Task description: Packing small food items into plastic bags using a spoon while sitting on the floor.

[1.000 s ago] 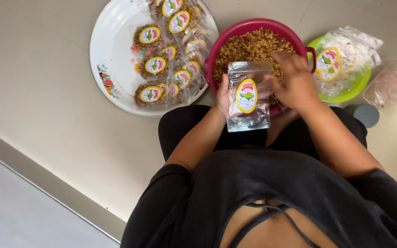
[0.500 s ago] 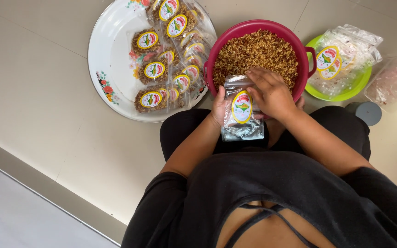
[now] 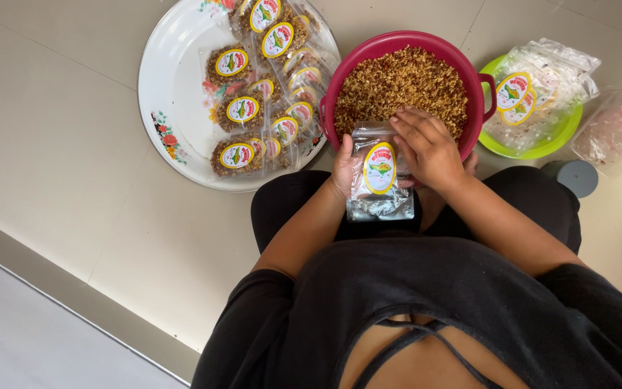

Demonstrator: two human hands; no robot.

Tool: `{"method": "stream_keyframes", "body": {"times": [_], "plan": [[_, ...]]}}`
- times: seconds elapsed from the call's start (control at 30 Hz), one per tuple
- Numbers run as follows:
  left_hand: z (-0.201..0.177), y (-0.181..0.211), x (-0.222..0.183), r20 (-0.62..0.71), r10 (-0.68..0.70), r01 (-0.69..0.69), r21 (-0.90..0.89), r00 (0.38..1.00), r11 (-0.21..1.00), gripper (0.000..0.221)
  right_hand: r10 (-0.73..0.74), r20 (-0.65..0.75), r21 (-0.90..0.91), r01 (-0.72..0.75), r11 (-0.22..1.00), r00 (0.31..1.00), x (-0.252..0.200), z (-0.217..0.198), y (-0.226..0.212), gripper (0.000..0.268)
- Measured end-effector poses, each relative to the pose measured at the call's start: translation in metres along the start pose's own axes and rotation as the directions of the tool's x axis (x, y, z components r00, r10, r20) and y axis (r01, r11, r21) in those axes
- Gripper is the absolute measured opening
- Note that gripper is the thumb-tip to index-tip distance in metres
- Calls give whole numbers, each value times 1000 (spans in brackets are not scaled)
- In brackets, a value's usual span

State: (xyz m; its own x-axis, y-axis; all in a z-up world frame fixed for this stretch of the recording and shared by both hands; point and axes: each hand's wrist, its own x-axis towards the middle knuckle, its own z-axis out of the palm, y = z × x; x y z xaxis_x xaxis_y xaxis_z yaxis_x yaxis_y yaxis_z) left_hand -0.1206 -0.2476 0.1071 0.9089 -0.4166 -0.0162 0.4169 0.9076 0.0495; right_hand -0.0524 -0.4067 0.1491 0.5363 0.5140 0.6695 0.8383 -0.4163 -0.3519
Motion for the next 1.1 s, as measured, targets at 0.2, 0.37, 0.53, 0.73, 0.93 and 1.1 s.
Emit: {"method": "stream_keyframes", "body": {"times": [0.2,0.37,0.53,0.73,0.93,1.1], "plan": [[11,-4,-4,5,-20,20,-22,1000,1000,92,-186,-103,-198,164,967,977,-1,-2,4,22],[1,-3,-2,48,-10,10,5,999,1000,96,-180,-129,-190,154,970,975,-4,7,3,26],[-10,-1,-2,18,-36,35,61,999,997,95,-83,-72,-136,73,988,994,-5,7,6,30],[-8,-3,-4,-8,-18,19,63,1000,998,93,-109,-94,-142,95,985,990,5,1,-4,22],[-8,-2,-4,-26,-21,23,83,999,996,92,-129,-138,-141,109,984,982,7,0,-6,17],[-33,-1,2,-18,-28,29,79,999,996,92,-125,-163,-138,103,985,979,-2,2,0,14]]}}
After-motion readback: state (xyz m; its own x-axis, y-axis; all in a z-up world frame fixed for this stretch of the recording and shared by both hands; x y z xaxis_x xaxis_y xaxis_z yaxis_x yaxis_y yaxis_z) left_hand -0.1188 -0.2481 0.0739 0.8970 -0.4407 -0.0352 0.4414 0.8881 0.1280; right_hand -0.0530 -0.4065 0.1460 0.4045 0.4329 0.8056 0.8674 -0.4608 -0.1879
